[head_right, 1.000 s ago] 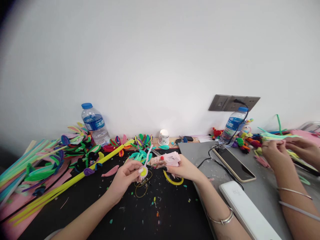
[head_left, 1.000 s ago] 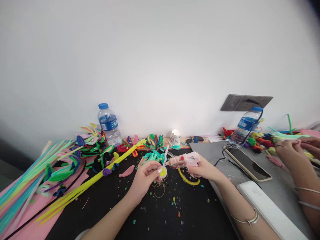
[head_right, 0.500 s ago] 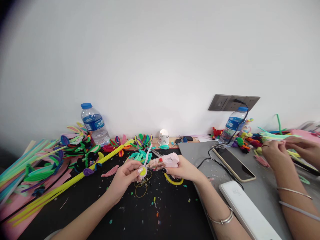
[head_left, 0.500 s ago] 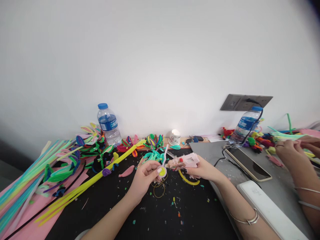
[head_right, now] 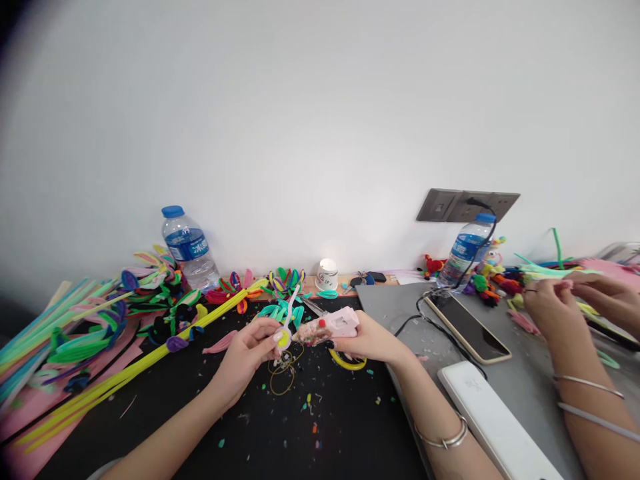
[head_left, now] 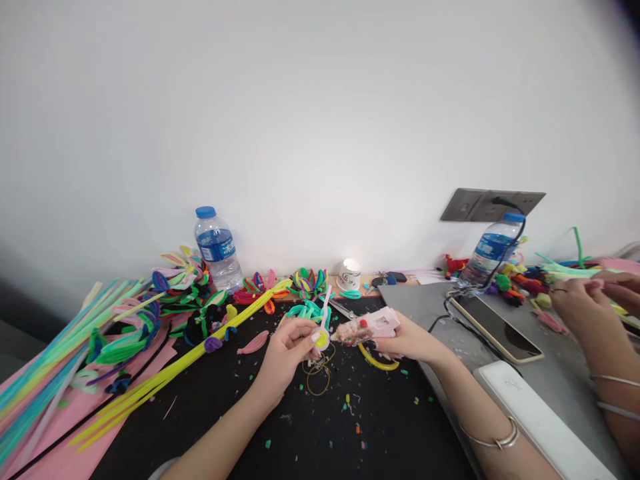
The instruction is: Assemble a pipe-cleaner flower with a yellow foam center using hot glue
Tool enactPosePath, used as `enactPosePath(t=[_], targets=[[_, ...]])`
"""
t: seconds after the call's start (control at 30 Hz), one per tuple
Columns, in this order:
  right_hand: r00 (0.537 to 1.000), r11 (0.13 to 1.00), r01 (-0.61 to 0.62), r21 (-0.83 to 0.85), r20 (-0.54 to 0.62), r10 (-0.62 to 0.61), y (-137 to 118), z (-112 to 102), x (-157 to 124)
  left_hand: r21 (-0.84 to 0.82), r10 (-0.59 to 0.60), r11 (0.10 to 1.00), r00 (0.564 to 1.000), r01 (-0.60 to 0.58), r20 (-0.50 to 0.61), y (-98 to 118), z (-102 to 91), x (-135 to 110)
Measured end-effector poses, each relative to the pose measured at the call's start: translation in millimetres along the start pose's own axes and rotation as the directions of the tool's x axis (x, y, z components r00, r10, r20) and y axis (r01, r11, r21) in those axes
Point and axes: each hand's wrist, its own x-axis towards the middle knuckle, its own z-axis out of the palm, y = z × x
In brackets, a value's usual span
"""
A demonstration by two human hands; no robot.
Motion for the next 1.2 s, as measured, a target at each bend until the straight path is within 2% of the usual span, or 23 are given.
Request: enactPosePath(t=[0.2, 1.2], targets=[[0.999, 0.998, -0.03, 0.059, -0.026, 0.031, 4, -1, 1, 0.041, 0.006, 0.999, 1.0, -0.006, 0.016, 3, 3.1, -1], [0.999, 0.998, -0.032, 0.059, -0.038, 0.034, 15, -3, 1, 0.063, 0.002, 0.998, 1.0, -0.003, 0.008, 7, 5.2, -2]])
